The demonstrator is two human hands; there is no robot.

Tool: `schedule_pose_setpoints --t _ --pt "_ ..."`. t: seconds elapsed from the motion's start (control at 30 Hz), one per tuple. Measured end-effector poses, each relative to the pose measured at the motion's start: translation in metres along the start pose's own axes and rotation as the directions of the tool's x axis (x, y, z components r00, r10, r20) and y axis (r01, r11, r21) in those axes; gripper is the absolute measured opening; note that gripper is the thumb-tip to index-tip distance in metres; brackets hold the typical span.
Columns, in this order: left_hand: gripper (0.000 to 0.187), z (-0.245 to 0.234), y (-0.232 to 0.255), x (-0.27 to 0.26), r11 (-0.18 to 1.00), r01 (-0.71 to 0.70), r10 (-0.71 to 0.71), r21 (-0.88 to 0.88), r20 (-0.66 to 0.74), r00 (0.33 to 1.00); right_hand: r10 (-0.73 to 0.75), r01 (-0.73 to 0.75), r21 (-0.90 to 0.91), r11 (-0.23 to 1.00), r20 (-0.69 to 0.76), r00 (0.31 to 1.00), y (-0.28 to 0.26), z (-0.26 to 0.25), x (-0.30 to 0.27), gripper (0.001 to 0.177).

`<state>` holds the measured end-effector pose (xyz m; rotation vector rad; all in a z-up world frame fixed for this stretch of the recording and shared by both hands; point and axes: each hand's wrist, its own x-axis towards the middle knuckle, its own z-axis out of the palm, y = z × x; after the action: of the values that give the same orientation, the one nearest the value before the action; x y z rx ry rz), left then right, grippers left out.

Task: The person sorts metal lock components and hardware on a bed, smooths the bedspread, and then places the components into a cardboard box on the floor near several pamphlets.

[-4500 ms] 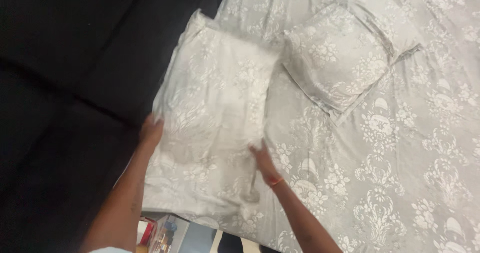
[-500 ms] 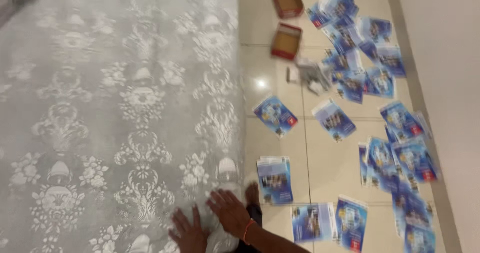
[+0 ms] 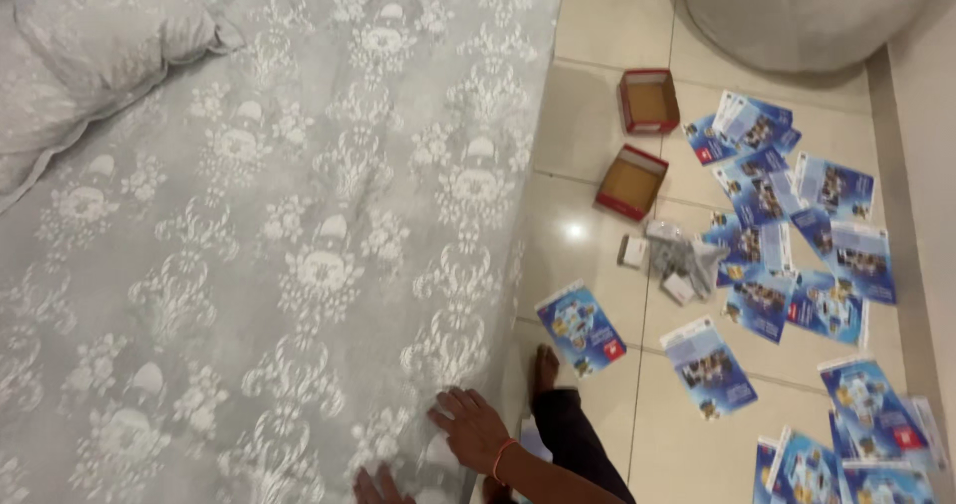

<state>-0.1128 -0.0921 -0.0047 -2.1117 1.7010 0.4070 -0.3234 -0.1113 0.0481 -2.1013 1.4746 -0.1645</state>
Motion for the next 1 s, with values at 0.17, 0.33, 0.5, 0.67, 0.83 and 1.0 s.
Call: schedule_pose_setpoints --t 0.17,0.33,0.5,0.67,0.83,1.0 --pt "0.091 -0.034 0.101 0.042 0.989 0.046 -0.060 -0.141 -0.098 0.993 -0.057 0.057 0.020 0.998 -0.005 0.998 0.092 -0.060 0.037 0.059" --pt "0.080 -0.077 0.231 0.098 0.971 -0.107 0.072 -0.215 -0.163 0.984 -0.125 0.121 -0.103 0.987 -0.031 0.992 0.199 -0.130 0.095 0.056" --pt "0.068 -0.107 0.304 0.130 0.940 -0.154 0.128 -0.306 -0.103 0.986 -0.035 0.038 -0.121 0.992 0.022 0.999 0.265 -0.197 0.139 0.062" --pt "0.075 -0.179 0.356 0.206 0.889 -0.235 0.112 -0.393 -0.312 0.943 -0.116 0.116 -0.236 0.965 0.015 0.993 0.332 -0.261 0.204 0.066" --pt "0.081 -0.252 0.428 0.269 0.879 -0.084 -0.013 -0.470 -0.199 0.980 -0.139 0.132 -0.305 0.943 0.001 0.990 0.415 -0.333 0.289 0.064" --pt "0.085 -0.218 0.483 0.283 0.904 -0.152 -0.026 -0.399 -0.407 0.913 -0.153 0.195 -0.227 0.954 0.191 0.970 0.475 -0.415 0.356 0.049"
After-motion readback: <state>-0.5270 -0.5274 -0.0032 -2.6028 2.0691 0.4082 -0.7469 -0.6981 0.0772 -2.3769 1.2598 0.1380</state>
